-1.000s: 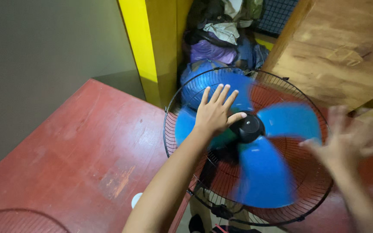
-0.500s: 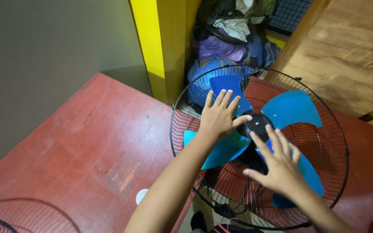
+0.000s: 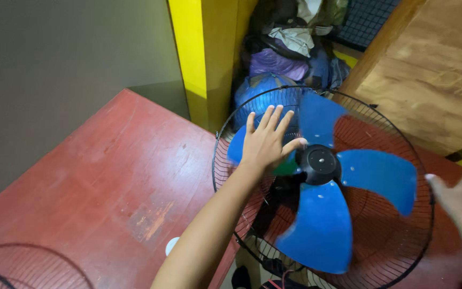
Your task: The person wipes the fan blades with a cloth and spray bottle, then reassembles the fan by attaching the blades, securing the cap, and placing the front grille back on the fan.
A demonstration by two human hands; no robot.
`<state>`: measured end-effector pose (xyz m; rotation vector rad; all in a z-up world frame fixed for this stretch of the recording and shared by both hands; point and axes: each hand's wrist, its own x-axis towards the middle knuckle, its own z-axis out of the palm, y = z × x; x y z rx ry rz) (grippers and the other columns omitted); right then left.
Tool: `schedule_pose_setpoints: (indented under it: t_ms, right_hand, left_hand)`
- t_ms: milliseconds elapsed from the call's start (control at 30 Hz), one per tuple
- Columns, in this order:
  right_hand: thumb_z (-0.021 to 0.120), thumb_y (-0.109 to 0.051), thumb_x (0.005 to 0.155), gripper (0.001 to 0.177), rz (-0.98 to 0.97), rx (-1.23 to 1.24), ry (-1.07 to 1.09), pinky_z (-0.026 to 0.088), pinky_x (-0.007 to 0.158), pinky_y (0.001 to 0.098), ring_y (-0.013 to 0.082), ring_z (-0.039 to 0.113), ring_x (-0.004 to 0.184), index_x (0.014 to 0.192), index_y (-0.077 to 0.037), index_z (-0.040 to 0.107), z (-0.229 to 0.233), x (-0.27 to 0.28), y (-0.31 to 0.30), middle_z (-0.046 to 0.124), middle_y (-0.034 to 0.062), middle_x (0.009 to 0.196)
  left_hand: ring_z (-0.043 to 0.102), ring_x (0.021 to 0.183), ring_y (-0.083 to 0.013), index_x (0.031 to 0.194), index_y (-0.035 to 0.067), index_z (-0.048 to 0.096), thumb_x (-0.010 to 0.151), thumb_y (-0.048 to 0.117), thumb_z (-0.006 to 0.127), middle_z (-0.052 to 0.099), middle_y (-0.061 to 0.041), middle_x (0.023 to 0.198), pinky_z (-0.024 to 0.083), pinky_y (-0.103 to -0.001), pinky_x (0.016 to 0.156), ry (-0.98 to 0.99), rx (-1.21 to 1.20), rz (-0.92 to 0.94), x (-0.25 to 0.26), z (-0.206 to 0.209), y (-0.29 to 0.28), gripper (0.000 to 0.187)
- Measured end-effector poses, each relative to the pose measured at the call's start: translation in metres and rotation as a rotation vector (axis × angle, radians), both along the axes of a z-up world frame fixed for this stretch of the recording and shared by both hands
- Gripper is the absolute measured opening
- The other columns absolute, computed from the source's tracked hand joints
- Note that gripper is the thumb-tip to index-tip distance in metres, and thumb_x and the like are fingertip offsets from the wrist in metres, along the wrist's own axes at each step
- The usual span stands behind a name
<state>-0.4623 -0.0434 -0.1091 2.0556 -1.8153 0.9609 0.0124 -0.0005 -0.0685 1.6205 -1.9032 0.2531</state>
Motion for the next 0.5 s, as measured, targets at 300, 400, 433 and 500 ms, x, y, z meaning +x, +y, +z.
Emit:
schedule_pose_setpoints:
  t_ms: [300,400,433,500]
  right_hand:
    - [0.078,-0.068,0.057,0.126,0.476,0.358,0.199,0.019,0.103,0.0668,0.0404,0.019,0.146,0.161,-0.022,0.025,0.053,0.216,0.136,0.023,0.0216,0.165]
    - [0.08,-0.067,0.062,0.121,0.411,0.512,0.34,0.016,0.108,0.0631,0.0357,0.013,0.149,0.162,-0.03,0.022,0.057,0.257,0.163,0.013,0.0174,0.169]
    - [0.08,-0.069,0.063,0.123,0.339,0.616,0.418,0.015,0.109,0.0619,0.0345,0.008,0.151,0.163,-0.033,0.016,0.056,0.256,0.161,0.006,0.0165,0.17]
    - [0.08,-0.071,0.065,0.129,0.192,0.816,0.569,0.014,0.112,0.0595,0.0318,-0.002,0.154,0.165,-0.038,0.006,0.042,0.237,0.147,-0.009,0.0142,0.174]
  left_hand:
    - [0.036,0.147,-0.0299,0.151,0.015,0.048,0.092,0.078,0.033,0.044,-0.014,0.156,0.013,-0.062,0.119,-0.008,0.261,-0.004,-0.015,-0.013,-0.017,0.088]
    - [0.036,0.148,-0.0296,0.152,0.015,0.047,0.092,0.078,0.032,0.045,-0.013,0.157,0.013,-0.062,0.12,-0.003,0.286,0.015,-0.017,-0.015,-0.018,0.088]
    - [0.036,0.149,-0.0293,0.152,0.015,0.048,0.093,0.078,0.032,0.045,-0.013,0.157,0.013,-0.062,0.121,-0.001,0.29,0.025,-0.016,-0.014,-0.017,0.088]
    - [0.035,0.149,-0.0293,0.152,0.015,0.048,0.093,0.078,0.035,0.044,-0.013,0.157,0.014,-0.062,0.12,0.004,0.268,0.014,-0.013,-0.01,-0.014,0.087]
